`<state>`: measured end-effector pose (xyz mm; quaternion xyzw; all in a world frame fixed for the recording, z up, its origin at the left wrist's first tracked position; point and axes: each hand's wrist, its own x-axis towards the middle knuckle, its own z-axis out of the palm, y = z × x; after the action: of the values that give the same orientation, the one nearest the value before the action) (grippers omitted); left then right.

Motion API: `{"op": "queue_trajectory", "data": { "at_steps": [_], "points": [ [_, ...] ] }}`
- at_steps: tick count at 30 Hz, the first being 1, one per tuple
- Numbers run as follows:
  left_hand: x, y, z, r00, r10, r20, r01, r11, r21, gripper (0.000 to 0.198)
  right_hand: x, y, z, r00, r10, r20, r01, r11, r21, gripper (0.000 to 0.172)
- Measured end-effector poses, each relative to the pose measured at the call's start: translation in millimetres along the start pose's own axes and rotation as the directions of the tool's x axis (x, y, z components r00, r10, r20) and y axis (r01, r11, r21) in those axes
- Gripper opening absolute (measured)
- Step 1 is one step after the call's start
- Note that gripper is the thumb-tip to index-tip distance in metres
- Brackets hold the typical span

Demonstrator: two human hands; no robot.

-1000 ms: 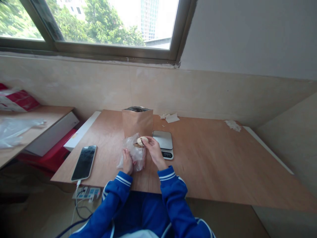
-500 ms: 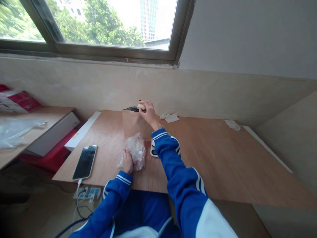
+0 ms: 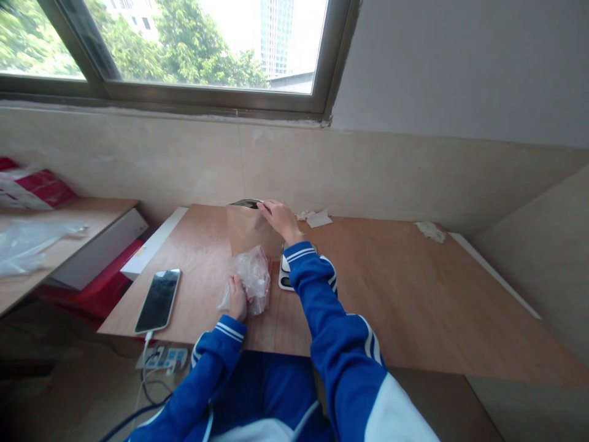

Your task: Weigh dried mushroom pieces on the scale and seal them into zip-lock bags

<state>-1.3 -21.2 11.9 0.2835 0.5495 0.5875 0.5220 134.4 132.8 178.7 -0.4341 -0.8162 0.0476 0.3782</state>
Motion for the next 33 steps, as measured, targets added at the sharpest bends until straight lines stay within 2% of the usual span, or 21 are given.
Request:
{"op": "queue_trajectory", "data": {
  "at_steps": [4,6,10,13,15,17,20,23,29,31,33],
  "points": [
    [1,-2,-1.4,1.0,0.003,0.009,-0.003,1.0,0.003,0.034,2,0,-1,0.999,0.036,-0.003,-0.036,0.99,0.14,0.025],
    [1,-2,-1.8,1.0,0.003,0.013,-0.003,1.0,0.005,0.034,5,1,-1,0.992,0.124,0.009,-0.123,0.966,0.227,0.015],
    [0,-1,-2.0,1.0,-0.008,0.015,0.008,1.0,0.01,0.035,16,5,-5,0.935,0.339,0.1,-0.353,0.892,0.281,0.035],
    [0,0,-2.0,1.0,-0.021,0.01,0.021,1.0,0.01,0.037,24,10,-11,0.915,0.339,0.219,-0.394,0.869,0.299,0.028],
    [0,0,-1.9,1.0,-0.027,0.004,0.027,1.0,0.007,0.038,26,13,-15,0.918,0.3,0.258,-0.379,0.854,0.356,0.021],
    [1,-1,-1.9,0.999,-0.035,0.001,0.035,0.999,0.006,0.039,27,16,-17,0.928,0.278,0.248,-0.362,0.831,0.422,0.022],
    [2,-3,-2.0,0.999,-0.041,-0.001,0.041,0.999,0.009,0.04,26,17,-20,0.945,0.278,0.174,-0.328,0.81,0.485,0.03],
    [3,-5,-2.1,0.999,-0.037,-0.003,0.037,0.999,0.015,0.04,27,10,-23,0.969,0.242,0.045,-0.23,0.829,0.509,0.027],
    [4,-7,-2.7,0.999,-0.029,0.018,0.029,0.999,0.016,0.041,35,-14,-32,0.972,0.158,-0.173,-0.071,0.902,0.425,0.021],
    [4,-8,-3.2,0.999,-0.024,0.024,0.024,1.0,0.014,0.041,35,-15,-30,0.978,0.121,-0.169,-0.051,0.928,0.368,0.019],
    [5,-9,-3.6,1.0,-0.018,0.023,0.018,1.0,0.015,0.041,31,-12,-24,0.993,0.058,-0.105,-0.026,0.958,0.285,0.016]
  ]
}}
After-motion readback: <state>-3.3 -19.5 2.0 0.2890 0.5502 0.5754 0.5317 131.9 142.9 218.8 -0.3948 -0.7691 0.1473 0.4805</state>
